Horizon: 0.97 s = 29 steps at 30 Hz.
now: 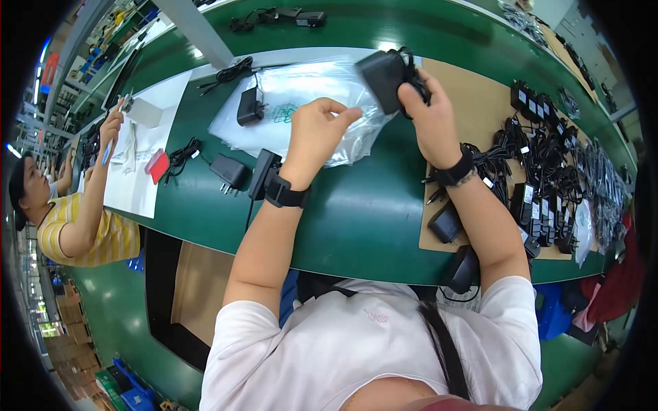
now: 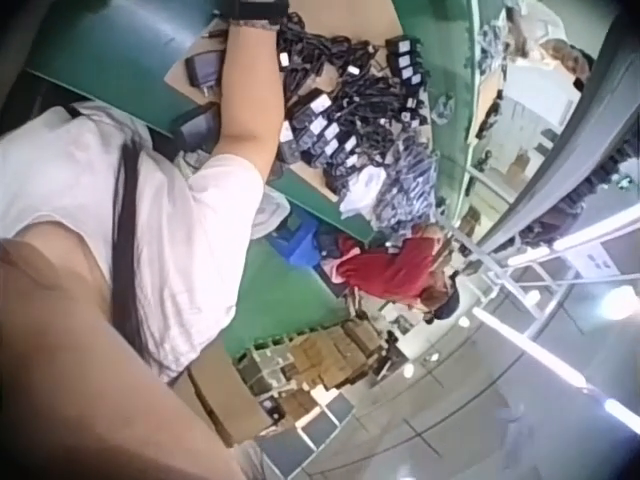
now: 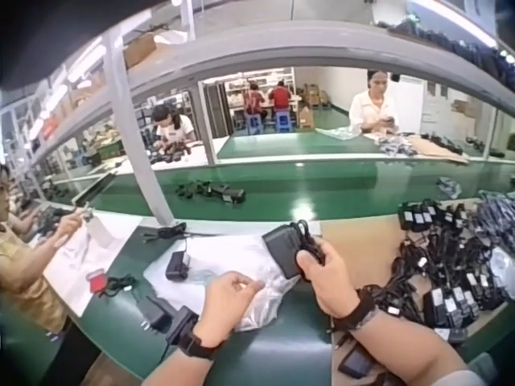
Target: The person picks up a power adapter and a plastic bag, places the adapter inside the bag, and sets it aside. They then pick up another power adapter, wrap its cord, and place it into a new plastic bag before setting it down on the table.
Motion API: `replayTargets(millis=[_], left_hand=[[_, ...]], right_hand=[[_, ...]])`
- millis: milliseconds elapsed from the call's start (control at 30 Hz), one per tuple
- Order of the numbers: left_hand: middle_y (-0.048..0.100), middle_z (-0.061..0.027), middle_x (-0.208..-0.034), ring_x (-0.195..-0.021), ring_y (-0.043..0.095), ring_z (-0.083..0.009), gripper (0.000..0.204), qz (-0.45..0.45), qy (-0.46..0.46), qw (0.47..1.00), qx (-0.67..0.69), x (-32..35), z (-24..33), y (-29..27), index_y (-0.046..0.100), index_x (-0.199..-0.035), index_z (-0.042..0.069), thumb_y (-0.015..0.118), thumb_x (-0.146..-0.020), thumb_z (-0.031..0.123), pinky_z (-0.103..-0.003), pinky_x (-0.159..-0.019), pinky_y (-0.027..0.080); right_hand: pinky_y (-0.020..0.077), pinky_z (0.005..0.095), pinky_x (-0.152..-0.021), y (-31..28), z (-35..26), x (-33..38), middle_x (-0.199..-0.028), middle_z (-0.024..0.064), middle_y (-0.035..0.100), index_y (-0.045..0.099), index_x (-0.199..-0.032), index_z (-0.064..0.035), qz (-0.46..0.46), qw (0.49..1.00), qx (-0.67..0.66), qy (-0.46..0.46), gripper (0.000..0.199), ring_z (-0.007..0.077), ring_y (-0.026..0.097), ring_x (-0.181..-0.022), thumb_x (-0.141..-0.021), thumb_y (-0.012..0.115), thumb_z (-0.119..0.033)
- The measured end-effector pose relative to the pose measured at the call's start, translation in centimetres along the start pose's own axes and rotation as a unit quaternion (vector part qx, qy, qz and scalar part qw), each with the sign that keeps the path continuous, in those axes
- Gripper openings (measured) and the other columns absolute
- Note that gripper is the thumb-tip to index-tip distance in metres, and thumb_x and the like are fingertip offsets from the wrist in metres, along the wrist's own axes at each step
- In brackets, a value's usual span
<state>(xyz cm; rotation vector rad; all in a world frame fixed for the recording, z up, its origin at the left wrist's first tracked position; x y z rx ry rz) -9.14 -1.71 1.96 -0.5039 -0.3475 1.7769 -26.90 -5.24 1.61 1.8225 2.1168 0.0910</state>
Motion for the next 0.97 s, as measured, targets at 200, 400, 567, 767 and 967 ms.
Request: replayTargets(millis=[200,400,567,767,967], left_hand=[[0.053,-0.0016,-0.054,-0.044,0.045,-0.0061,0.017,0.016,-0.094,0.926,0.365,-0.1,-0.3,-1.3,0.056,-0.078,0.0,0.062,-0.08,0.016,-0.02,-0.039,0.031],[0.057,-0.0082,-0.058,-0.048,0.055,-0.015,0.019,0.042,0.072,0.979,0.189,1.6,2.4,1.0,0.052,-0.077,0.001,0.061,-0.081,0.017,-0.026,-0.044,0.041],[0.058,-0.017,-0.069,-0.063,0.058,-0.035,0.012,0.014,0.191,0.978,0.08,3.6,4.9,4.5,0.049,-0.085,0.002,0.056,-0.082,0.011,-0.038,-0.055,0.046],[0.058,-0.0182,-0.074,-0.062,0.057,-0.0355,0.012,0.022,0.188,0.968,0.165,4.1,6.5,6.8,0.047,-0.091,0.002,0.053,-0.084,0.009,-0.039,-0.055,0.045],[0.059,-0.0169,-0.081,-0.06,0.058,-0.0314,0.028,-0.055,0.332,0.94,0.05,3.9,6.7,4.9,0.047,-0.104,0.005,0.059,-0.082,0.017,-0.036,-0.056,0.047]], right_hand=[[0.0464,0.03,-0.072,2.2,-2.4,2.3,-0.091,0.0135,0.055,0.05,-0.114,-0.0042,-0.107,0.853,0.417,-0.295,0.048,0.0263,0.056,-0.08,-0.071,0.07,-0.009],[0.0468,0.0342,-0.067,2.9,-1.7,3.4,-0.087,0.0161,0.053,0.05,-0.109,-0.001,-0.153,0.777,0.539,-0.288,0.045,0.0338,0.053,-0.077,-0.068,0.067,-0.004],[0.0467,0.0248,-0.067,0.4,0.5,1.0,-0.089,0.0104,0.062,0.059,-0.093,0.002,-0.034,0.985,0.159,0.064,0.018,0.0159,0.06,-0.076,-0.077,0.05,0.002],[0.048,0.0227,-0.067,0.2,-1.2,1.2,-0.09,0.0071,0.059,0.046,-0.117,0.0048,0.028,0.984,-0.148,0.095,0.037,0.0097,0.056,-0.078,-0.081,0.052,0.002],[0.0478,0.0228,-0.069,0.2,-1.3,0.3,-0.094,0.0068,0.056,0.017,-0.137,0.0006,-0.014,0.959,0.138,-0.249,0.07,0.0085,0.053,-0.079,-0.081,0.059,-0.001]])
Point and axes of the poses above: each hand's wrist, its own x-axis away from the middle knuckle, its own y-axis out of the palm, z = x × y, the point moved 2 cm from there along -x, towards the middle knuckle
